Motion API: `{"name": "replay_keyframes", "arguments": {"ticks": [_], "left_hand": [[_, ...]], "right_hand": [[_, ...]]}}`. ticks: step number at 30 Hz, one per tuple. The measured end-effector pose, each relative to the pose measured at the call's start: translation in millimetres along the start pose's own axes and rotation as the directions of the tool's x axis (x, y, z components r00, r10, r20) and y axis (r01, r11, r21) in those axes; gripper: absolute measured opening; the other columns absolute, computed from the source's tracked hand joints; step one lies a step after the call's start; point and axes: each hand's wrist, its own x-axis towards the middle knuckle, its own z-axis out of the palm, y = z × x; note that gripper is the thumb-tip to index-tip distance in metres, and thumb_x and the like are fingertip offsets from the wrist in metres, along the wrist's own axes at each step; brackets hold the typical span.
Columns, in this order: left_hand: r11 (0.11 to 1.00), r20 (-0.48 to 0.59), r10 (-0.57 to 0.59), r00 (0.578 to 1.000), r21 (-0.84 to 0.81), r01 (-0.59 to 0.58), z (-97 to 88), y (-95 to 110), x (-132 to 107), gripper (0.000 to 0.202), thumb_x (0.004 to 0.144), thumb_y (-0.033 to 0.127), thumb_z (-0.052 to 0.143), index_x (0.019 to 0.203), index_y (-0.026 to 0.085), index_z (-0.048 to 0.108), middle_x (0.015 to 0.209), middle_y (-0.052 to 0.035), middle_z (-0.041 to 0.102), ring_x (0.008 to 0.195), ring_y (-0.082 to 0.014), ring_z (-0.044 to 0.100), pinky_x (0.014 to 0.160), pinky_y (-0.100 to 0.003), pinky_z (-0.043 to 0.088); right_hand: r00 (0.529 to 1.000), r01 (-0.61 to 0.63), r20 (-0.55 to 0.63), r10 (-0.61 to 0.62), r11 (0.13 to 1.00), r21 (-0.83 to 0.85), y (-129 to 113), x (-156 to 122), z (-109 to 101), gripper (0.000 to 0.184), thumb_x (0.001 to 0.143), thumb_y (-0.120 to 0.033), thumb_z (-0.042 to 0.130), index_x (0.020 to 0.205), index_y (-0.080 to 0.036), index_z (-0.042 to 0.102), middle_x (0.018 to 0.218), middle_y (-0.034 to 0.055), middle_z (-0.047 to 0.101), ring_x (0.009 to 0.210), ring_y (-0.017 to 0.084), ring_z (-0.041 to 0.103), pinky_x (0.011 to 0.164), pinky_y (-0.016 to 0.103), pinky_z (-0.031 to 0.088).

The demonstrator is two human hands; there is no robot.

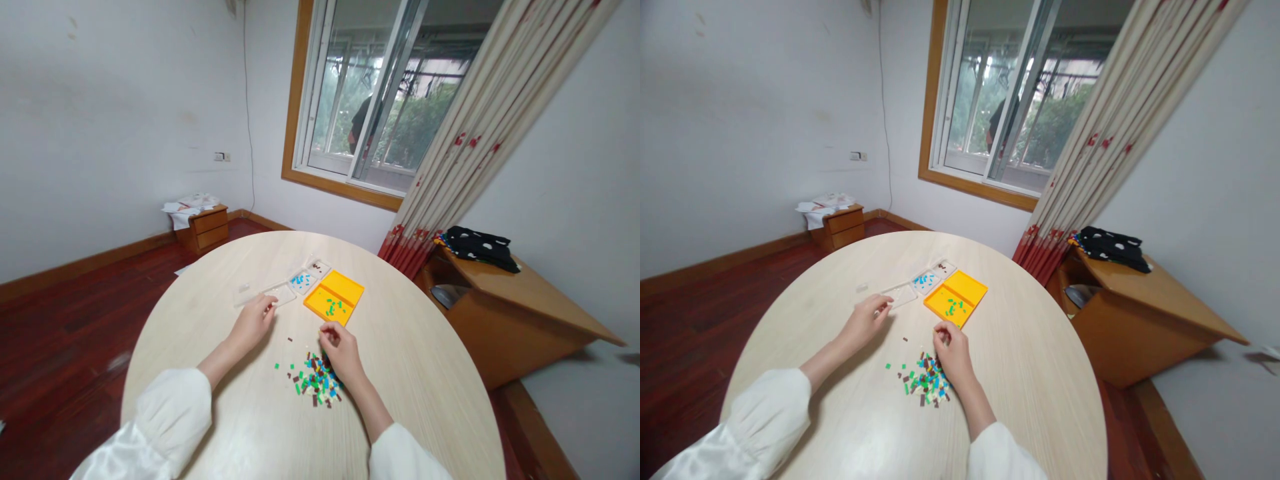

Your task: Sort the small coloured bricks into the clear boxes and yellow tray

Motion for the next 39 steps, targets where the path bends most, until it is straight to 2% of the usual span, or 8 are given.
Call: {"name": "replay_keyframes", "arguments": {"ticks": [2,5,8,11,24,30,34,39], "left_hand": [[0.93,0.134,-0.159,0.978,-0.313,0.193,10.8,12.7,-5.8,0.016,0.082,0.02,0.05,0.085,0.012,0.063,0.077,-0.0071,0.065,0.07,-0.017,0.06,0.071,-0.031,0.049],[0.525,0.47,-0.285,0.836,-0.653,0.546,25.1,29.1,-15.4,0.013,0.078,0.023,0.059,0.079,0.01,0.061,0.065,-0.004,0.062,0.052,-0.0115,0.058,0.057,-0.027,0.051],[0.221,0.637,-0.268,0.723,-0.689,0.69,29.2,39.5,-22.3,0.016,0.074,0.023,0.066,0.077,0.008,0.062,0.067,-0.0064,0.064,0.052,-0.0093,0.059,0.055,-0.023,0.051],[0.165,0.697,-0.218,0.683,-0.663,0.73,26.0,44.5,-24.7,0.022,0.072,0.027,0.069,0.074,0.006,0.063,0.066,-0.0068,0.064,0.05,-0.0078,0.058,0.053,-0.02,0.049],[0.443,0.621,-0.137,0.772,-0.658,0.609,19.8,40.7,-21.1,0.026,0.063,0.036,0.067,0.064,0.011,0.06,0.046,0.0023,0.053,0.037,-0.0052,0.041,0.041,-0.019,0.032],[0.951,0.029,-0.283,0.959,-0.121,0.284,-21.2,3.5,2.0,0.014,0.072,0.016,0.047,0.069,0.012,0.061,0.061,-0.0038,0.063,0.056,-0.0134,0.055,0.055,-0.024,0.039],[0.934,-0.028,-0.298,0.954,0.196,0.298,-40.7,-16.1,7.6,0.022,0.074,0.012,0.044,0.077,0.009,0.066,0.072,-0.0096,0.067,0.067,-0.0186,0.06,0.064,-0.027,0.041],[0.945,-0.05,-0.259,0.965,0.192,0.264,-39.8,-15.3,6.3,0.032,0.079,0.016,0.044,0.104,0.007,0.063,0.075,-0.0082,0.068,0.067,-0.0174,0.06,0.068,-0.027,0.043]], "right_hand": [[0.999,-0.01,-0.051,0.012,0.999,0.045,-6.3,-0.3,0.1,0.009,0.077,-0.024,0.051,0.075,-0.017,0.057,0.067,0.0016,0.059,0.06,0.014,0.055,0.058,0.025,0.045],[0.996,0.023,-0.084,-0.018,0.998,0.055,-16.5,-2.1,0.2,0.007,0.077,-0.023,0.051,0.074,-0.018,0.056,0.069,0.0016,0.06,0.062,0.014,0.054,0.061,0.025,0.045],[0.994,0.091,-0.062,-0.089,0.995,0.035,-23.6,-5.1,1.4,0.006,0.077,-0.02,0.051,0.073,-0.019,0.055,0.07,0.0013,0.06,0.065,0.014,0.054,0.063,0.026,0.044],[0.985,0.175,0.002,-0.175,0.984,0.021,-27.7,-8.4,3.8,0.008,0.078,-0.016,0.049,0.074,-0.019,0.054,0.073,0.0017,0.061,0.069,0.015,0.056,0.066,0.026,0.045],[0.969,0.235,0.075,-0.234,0.972,-0.014,-35.6,-11.9,5.2,0.012,0.079,-0.013,0.048,0.072,-0.02,0.055,0.074,0.002,0.063,0.073,0.015,0.058,0.069,0.028,0.046],[0.978,0.209,0.016,-0.209,0.977,-0.033,-24.4,-8.7,6.5,0.01,0.081,-0.016,0.048,0.078,-0.02,0.057,0.076,0.0034,0.063,0.074,0.016,0.059,0.07,0.028,0.047],[0.982,0.191,0.003,-0.191,0.981,-0.037,-18.0,-7.1,8.0,0.012,0.083,-0.018,0.047,0.083,-0.02,0.059,0.082,0.0052,0.065,0.079,0.017,0.06,0.072,0.03,0.048],[0.987,0.161,-0.029,-0.161,0.987,-0.004,-16.8,-7.0,7.3,0.015,0.083,-0.02,0.047,0.082,-0.018,0.062,0.082,0.0064,0.066,0.079,0.018,0.061,0.072,0.03,0.048]]}}
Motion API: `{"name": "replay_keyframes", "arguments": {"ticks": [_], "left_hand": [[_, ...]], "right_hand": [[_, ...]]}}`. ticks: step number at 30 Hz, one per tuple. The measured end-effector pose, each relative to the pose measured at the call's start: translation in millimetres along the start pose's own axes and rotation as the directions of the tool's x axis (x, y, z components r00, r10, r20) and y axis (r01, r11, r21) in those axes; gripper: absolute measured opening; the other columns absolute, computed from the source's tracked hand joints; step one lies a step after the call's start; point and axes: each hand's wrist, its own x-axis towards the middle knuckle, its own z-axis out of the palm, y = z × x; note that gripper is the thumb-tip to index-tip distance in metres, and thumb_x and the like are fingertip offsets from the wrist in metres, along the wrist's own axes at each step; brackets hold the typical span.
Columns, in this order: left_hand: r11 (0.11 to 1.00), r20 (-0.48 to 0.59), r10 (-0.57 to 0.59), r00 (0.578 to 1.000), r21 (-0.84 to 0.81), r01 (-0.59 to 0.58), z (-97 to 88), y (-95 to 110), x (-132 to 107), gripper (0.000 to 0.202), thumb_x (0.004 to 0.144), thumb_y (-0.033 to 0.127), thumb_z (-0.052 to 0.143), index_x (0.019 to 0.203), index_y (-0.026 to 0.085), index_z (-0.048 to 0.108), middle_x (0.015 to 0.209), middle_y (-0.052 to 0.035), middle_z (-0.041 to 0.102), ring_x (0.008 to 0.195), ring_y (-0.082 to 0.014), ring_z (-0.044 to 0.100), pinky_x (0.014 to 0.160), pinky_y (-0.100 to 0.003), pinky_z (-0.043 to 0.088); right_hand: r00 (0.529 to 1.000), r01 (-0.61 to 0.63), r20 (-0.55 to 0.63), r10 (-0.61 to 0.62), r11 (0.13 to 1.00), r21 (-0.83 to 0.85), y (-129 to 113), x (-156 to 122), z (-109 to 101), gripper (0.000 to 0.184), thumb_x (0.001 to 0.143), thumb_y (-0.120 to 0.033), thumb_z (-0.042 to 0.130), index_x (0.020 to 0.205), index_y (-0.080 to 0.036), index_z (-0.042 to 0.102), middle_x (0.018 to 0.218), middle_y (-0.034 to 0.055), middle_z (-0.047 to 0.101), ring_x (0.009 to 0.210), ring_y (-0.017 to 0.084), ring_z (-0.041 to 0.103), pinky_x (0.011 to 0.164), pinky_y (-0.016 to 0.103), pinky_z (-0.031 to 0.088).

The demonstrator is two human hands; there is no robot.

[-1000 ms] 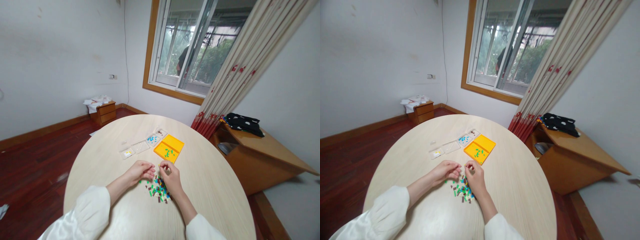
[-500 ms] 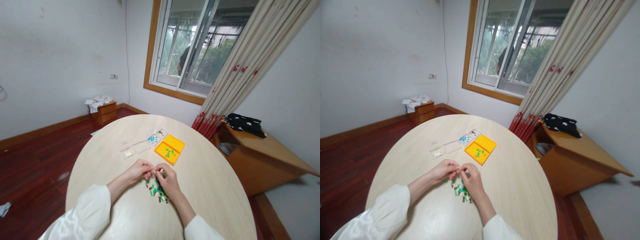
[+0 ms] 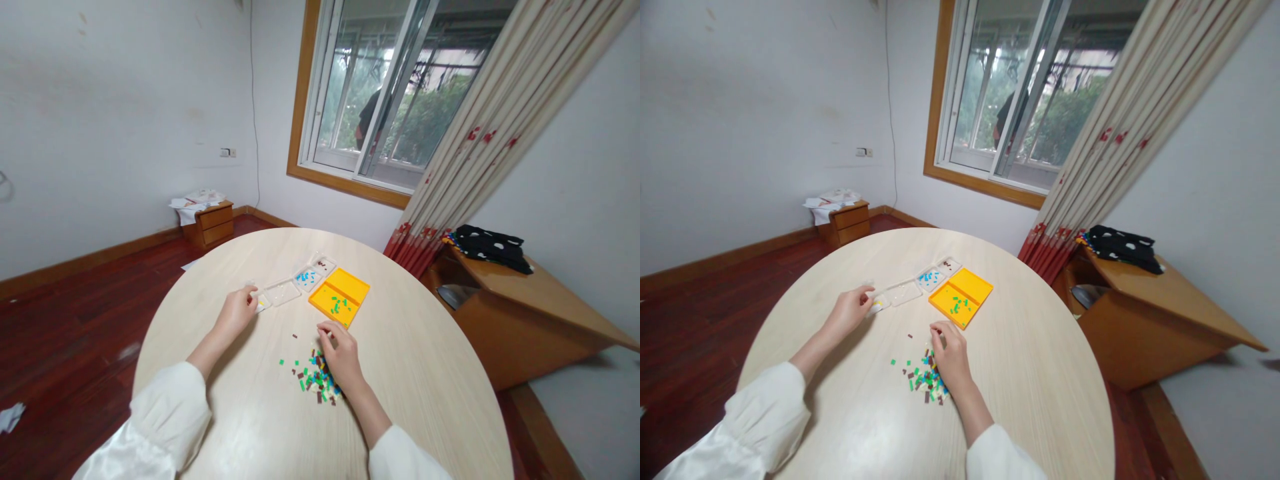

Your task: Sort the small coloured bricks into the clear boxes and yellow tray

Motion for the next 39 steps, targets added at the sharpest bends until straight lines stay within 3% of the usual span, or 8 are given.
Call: {"name": "replay_keyframes", "arguments": {"ticks": [5,10,13,17,26,31,35,39], "left_hand": [[0.954,-0.011,0.24,0.971,-0.183,-0.237,12.8,17.8,-14.5,0.022,0.082,0.022,0.047,0.086,0.013,0.066,0.073,-0.0052,0.067,0.065,-0.0152,0.059,0.065,-0.026,0.045],[0.81,0.014,0.518,0.855,-0.33,-0.485,35.4,39.7,-38.6,0.017,0.083,0.018,0.05,0.089,0.015,0.066,0.082,-0.0068,0.067,0.075,-0.015,0.06,0.07,-0.026,0.047],[0.745,0.053,0.604,0.795,-0.393,-0.539,42.6,48.1,-48.3,0.019,0.086,0.019,0.048,0.092,0.016,0.066,0.085,-0.007,0.066,0.078,-0.014,0.06,0.071,-0.024,0.047],[0.731,0.1,0.626,0.774,-0.422,-0.536,42.4,52.0,-52.5,0.019,0.087,0.02,0.048,0.092,0.016,0.066,0.085,-0.0066,0.065,0.077,-0.0133,0.059,0.07,-0.023,0.046],[0.775,0.067,0.579,0.813,-0.354,-0.523,41.8,51.0,-51.3,0.017,0.084,0.017,0.048,0.078,0.015,0.064,0.076,-0.0048,0.063,0.071,-0.0128,0.056,0.066,-0.022,0.043],[0.964,-0.068,0.233,0.97,-0.114,-0.24,28.8,30.4,-29.6,0.017,0.079,0.014,0.046,0.077,0.014,0.063,0.077,-0.0062,0.065,0.069,-0.0158,0.057,0.067,-0.026,0.042],[0.998,-0.072,0.062,0.995,0.036,-0.06,13.9,9.0,-12.8,0.019,0.077,0.013,0.046,0.077,0.013,0.064,0.079,-0.0087,0.067,0.074,-0.0189,0.059,0.069,-0.027,0.041],[0.996,-0.056,-0.007,0.998,0.087,0.012,9.5,-0.1,-7.8,0.021,0.076,0.013,0.046,0.08,0.013,0.067,0.08,-0.0095,0.068,0.074,-0.0199,0.061,0.067,-0.026,0.04]], "right_hand": [[0.989,-0.14,-0.032,0.143,0.987,0.085,-3.3,0.7,1.6,0.014,0.08,-0.025,0.052,0.08,-0.017,0.063,0.08,0.0059,0.068,0.076,0.018,0.062,0.071,0.03,0.049],[0.971,-0.235,0.013,0.239,0.941,0.245,-8.6,0.4,7.0,0.012,0.075,-0.028,0.06,0.078,-0.017,0.061,0.076,0.0034,0.066,0.072,0.016,0.063,0.069,0.028,0.051],[0.966,-0.255,0.044,0.254,0.914,0.316,-11.2,-0.2,9.5,0.011,0.074,-0.028,0.061,0.076,-0.018,0.059,0.073,0.002,0.064,0.071,0.016,0.063,0.068,0.027,0.051],[0.96,-0.28,0.077,0.271,0.888,0.364,-13.5,-0.6,10.2,0.01,0.073,-0.027,0.062,0.074,-0.018,0.056,0.071,0.0006,0.062,0.07,0.016,0.063,0.067,0.027,0.052],[0.948,-0.318,0.152,0.28,0.859,0.401,-16.0,-1.5,12.2,0.015,0.076,-0.032,0.058,0.074,-0.018,0.055,0.068,0.0012,0.063,0.068,0.017,0.065,0.066,0.028,0.052],[0.952,-0.307,0.121,0.283,0.895,0.325,-10.2,-2.1,11.6,0.015,0.077,-0.033,0.057,0.077,-0.018,0.055,0.067,0.0018,0.063,0.064,0.016,0.064,0.06,0.027,0.05],[0.956,-0.293,0.116,0.271,0.912,0.286,-4.0,-2.7,11.0,0.016,0.078,-0.033,0.055,0.079,-0.017,0.055,0.07,0.0031,0.063,0.064,0.017,0.064,0.059,0.028,0.051],[0.972,-0.234,0.089,0.219,0.949,0.213,-1.7,-2.4,9.8,0.015,0.079,-0.032,0.053,0.079,-0.017,0.057,0.073,0.005,0.065,0.068,0.018,0.064,0.064,0.03,0.052]]}}
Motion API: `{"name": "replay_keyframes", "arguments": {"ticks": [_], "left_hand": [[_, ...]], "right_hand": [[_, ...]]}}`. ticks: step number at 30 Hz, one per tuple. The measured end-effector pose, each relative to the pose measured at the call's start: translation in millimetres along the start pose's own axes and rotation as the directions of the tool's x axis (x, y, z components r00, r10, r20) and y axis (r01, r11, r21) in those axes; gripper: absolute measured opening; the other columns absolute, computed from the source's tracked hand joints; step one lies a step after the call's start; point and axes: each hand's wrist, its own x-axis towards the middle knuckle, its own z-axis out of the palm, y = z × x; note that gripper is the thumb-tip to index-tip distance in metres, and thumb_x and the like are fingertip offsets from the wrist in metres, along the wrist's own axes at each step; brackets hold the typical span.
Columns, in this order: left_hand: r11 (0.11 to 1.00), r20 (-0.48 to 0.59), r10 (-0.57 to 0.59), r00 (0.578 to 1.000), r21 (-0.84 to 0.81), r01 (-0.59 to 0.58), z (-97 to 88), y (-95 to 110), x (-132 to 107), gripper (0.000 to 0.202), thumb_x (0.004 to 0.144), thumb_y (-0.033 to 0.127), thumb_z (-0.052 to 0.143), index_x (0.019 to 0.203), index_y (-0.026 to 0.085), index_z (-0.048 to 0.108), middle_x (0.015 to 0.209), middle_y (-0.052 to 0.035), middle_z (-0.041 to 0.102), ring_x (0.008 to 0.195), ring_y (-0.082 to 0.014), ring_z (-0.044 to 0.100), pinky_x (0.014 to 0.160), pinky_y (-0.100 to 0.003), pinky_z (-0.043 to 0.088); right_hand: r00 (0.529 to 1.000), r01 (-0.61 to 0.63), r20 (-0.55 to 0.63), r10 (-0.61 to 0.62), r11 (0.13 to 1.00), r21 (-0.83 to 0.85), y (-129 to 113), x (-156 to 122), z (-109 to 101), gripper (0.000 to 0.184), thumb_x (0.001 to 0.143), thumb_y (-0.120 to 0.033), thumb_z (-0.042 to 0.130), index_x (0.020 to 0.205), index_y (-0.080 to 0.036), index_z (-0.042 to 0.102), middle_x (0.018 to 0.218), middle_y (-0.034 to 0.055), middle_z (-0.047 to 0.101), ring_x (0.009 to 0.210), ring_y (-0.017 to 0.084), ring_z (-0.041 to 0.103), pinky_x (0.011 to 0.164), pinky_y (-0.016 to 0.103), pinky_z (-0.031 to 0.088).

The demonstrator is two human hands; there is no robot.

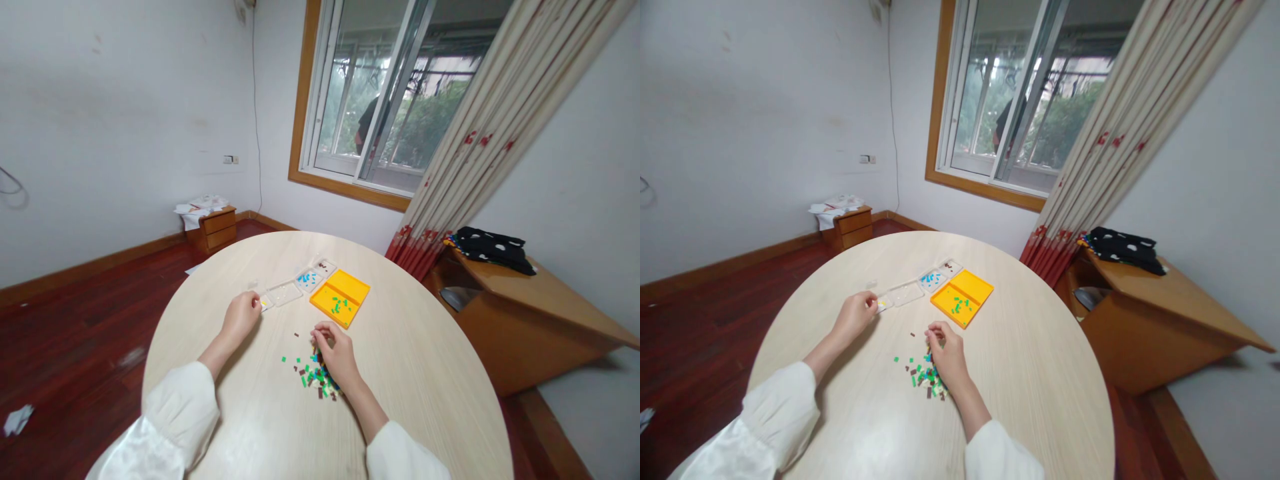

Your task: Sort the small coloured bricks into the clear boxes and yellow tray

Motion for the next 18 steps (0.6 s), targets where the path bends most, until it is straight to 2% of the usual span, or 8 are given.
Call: {"name": "replay_keyframes", "arguments": {"ticks": [4,7,9,11,13,15,18], "left_hand": [[1.0,0.018,-0.002,1.0,0.026,0.001,4.4,-3.0,0.7,0.027,0.076,0.014,0.045,0.09,0.011,0.068,0.082,-0.0108,0.069,0.076,-0.0213,0.061,0.068,-0.027,0.041],[1.0,0.012,-0.003,1.0,0.025,0.003,6.6,-4.8,1.4,0.036,0.076,0.014,0.045,0.106,0.008,0.064,0.084,-0.0108,0.069,0.077,-0.0209,0.061,0.072,-0.027,0.041],[1.0,0.001,-0.002,1.0,0.009,0.002,5.9,-4.5,1.4,0.037,0.077,0.015,0.045,0.109,0.008,0.062,0.085,-0.0102,0.069,0.077,-0.0196,0.061,0.073,-0.026,0.04],[1.0,0.009,-0.008,1.0,-0.004,0.008,3.9,-2.7,0.7,0.03,0.08,0.018,0.044,0.1,0.011,0.065,0.081,-0.0091,0.068,0.073,-0.0182,0.061,0.068,-0.025,0.039],[1.0,0.018,-0.021,1.0,0.008,0.021,1.8,0.4,-0.8,0.025,0.082,0.023,0.044,0.083,0.013,0.066,0.073,-0.0076,0.067,0.067,-0.017,0.058,0.061,-0.024,0.036],[0.999,0.012,-0.016,1.0,0.031,0.016,1.1,3.9,-3.1,0.028,0.084,0.028,0.043,0.068,0.015,0.062,0.065,-0.0057,0.063,0.061,-0.0156,0.055,0.056,-0.024,0.032],[0.999,0.019,0.041,0.999,0.016,-0.041,4.2,10.2,-8.1,0.033,0.085,0.029,0.041,0.058,0.016,0.056,0.058,-0.0028,0.059,0.055,-0.0136,0.05,0.055,-0.024,0.029]], "right_hand": [[0.999,0.048,-0.019,-0.05,0.994,-0.1,-1.0,0.9,-2.6,0.015,0.079,-0.031,0.051,0.078,-0.018,0.059,0.074,0.0054,0.066,0.07,0.018,0.063,0.066,0.03,0.051],[0.997,0.068,-0.016,-0.071,0.986,-0.151,-2.0,1.5,-3.7,0.016,0.079,-0.029,0.048,0.078,-0.017,0.059,0.075,0.0056,0.067,0.071,0.019,0.063,0.066,0.03,0.051],[0.997,0.078,-0.012,-0.082,0.982,-0.172,-2.1,1.8,-3.9,0.017,0.079,-0.028,0.046,0.079,-0.017,0.06,0.076,0.0061,0.067,0.072,0.019,0.063,0.067,0.03,0.051],[0.996,0.086,-0.015,-0.091,0.978,-0.188,-1.1,2.3,-4.6,0.017,0.078,-0.026,0.045,0.08,-0.017,0.06,0.078,0.0067,0.067,0.074,0.019,0.064,0.067,0.03,0.05],[0.995,0.089,-0.029,-0.097,0.976,-0.196,1.3,3.2,-6.7,0.018,0.078,-0.024,0.045,0.081,-0.017,0.061,0.08,0.007,0.068,0.076,0.019,0.063,0.069,0.031,0.05],[0.994,0.082,-0.056,-0.095,0.977,-0.196,5.1,4.7,-10.7,0.019,0.076,-0.021,0.044,0.082,-0.017,0.061,0.081,0.0069,0.067,0.076,0.019,0.063,0.07,0.032,0.05],[0.993,0.064,-0.082,-0.082,0.977,-0.205,13.0,7.6,-19.2,0.021,0.074,-0.016,0.041,0.08,-0.018,0.061,0.08,0.0061,0.066,0.074,0.019,0.063,0.072,0.032,0.049]]}}
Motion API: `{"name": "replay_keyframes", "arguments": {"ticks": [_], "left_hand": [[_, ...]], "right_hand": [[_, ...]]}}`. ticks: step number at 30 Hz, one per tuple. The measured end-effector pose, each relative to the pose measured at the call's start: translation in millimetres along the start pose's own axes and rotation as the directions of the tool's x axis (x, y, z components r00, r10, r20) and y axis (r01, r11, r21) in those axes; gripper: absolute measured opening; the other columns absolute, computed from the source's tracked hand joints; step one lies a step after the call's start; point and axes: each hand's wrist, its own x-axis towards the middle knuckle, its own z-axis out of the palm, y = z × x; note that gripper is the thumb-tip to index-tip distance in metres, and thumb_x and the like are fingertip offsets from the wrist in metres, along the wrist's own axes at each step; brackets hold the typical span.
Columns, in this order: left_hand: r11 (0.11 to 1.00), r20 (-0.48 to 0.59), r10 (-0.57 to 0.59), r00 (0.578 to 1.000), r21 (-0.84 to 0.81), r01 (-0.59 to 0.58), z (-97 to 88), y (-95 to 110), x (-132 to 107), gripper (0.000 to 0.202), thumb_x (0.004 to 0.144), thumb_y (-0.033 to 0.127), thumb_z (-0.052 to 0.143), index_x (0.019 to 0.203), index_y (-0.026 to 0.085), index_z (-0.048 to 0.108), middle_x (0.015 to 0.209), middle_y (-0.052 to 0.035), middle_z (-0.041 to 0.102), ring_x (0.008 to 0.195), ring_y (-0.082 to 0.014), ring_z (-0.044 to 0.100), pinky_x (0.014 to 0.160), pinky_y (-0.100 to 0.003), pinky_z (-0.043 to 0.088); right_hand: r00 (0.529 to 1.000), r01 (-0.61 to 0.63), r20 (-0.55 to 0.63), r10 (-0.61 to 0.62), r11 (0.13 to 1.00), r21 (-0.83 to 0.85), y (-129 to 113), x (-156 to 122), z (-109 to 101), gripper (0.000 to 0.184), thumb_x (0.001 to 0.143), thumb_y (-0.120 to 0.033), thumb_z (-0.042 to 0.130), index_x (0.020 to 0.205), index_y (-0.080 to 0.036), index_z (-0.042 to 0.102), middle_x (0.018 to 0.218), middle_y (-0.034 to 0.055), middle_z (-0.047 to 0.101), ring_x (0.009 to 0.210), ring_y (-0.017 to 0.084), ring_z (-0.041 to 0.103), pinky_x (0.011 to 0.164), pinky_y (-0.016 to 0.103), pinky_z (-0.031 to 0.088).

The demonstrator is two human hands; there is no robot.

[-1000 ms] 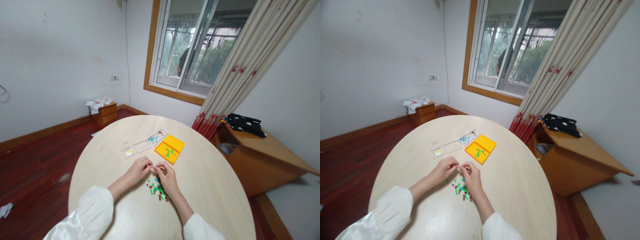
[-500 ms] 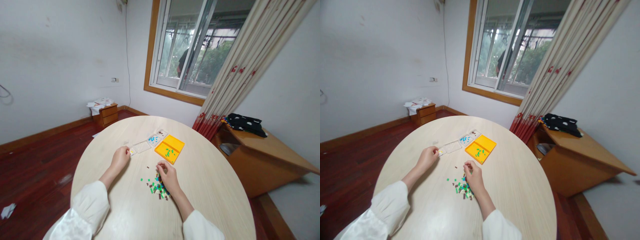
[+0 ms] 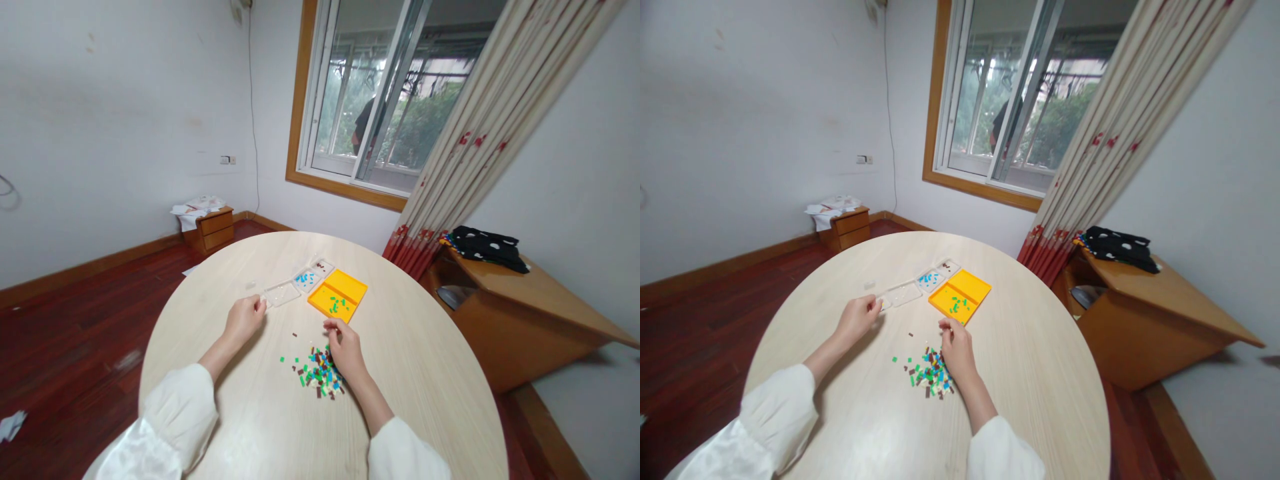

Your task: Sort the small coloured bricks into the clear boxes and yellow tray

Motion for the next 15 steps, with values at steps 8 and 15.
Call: {"name": "replay_keyframes", "arguments": {"ticks": [8,15], "left_hand": [[0.996,0.039,0.017,0.999,0.085,-0.02,0.3,12.5,-9.2,0.022,0.085,0.029,0.044,0.084,0.017,0.063,0.082,-0.0066,0.067,0.076,-0.0202,0.06,0.062,-0.026,0.037],[0.967,0.099,-0.064,0.993,0.252,0.038,-0.7,-4.4,-1.5,0.027,0.083,0.025,0.045,0.1,0.014,0.062,0.103,-0.0125,0.064,0.097,-0.0273,0.059,0.071,-0.03,0.044]], "right_hand": [[1.0,-0.002,0.026,0.004,0.995,-0.096,18.3,5.6,-12.6,0.024,0.069,-0.01,0.038,0.07,-0.017,0.06,0.072,0.0059,0.064,0.07,0.019,0.061,0.069,0.032,0.047],[0.985,0.034,0.17,-0.02,0.996,-0.079,13.0,2.4,-10.2,0.025,0.07,-0.008,0.04,0.069,-0.018,0.062,0.072,0.0036,0.062,0.072,0.017,0.058,0.071,0.03,0.045]]}}
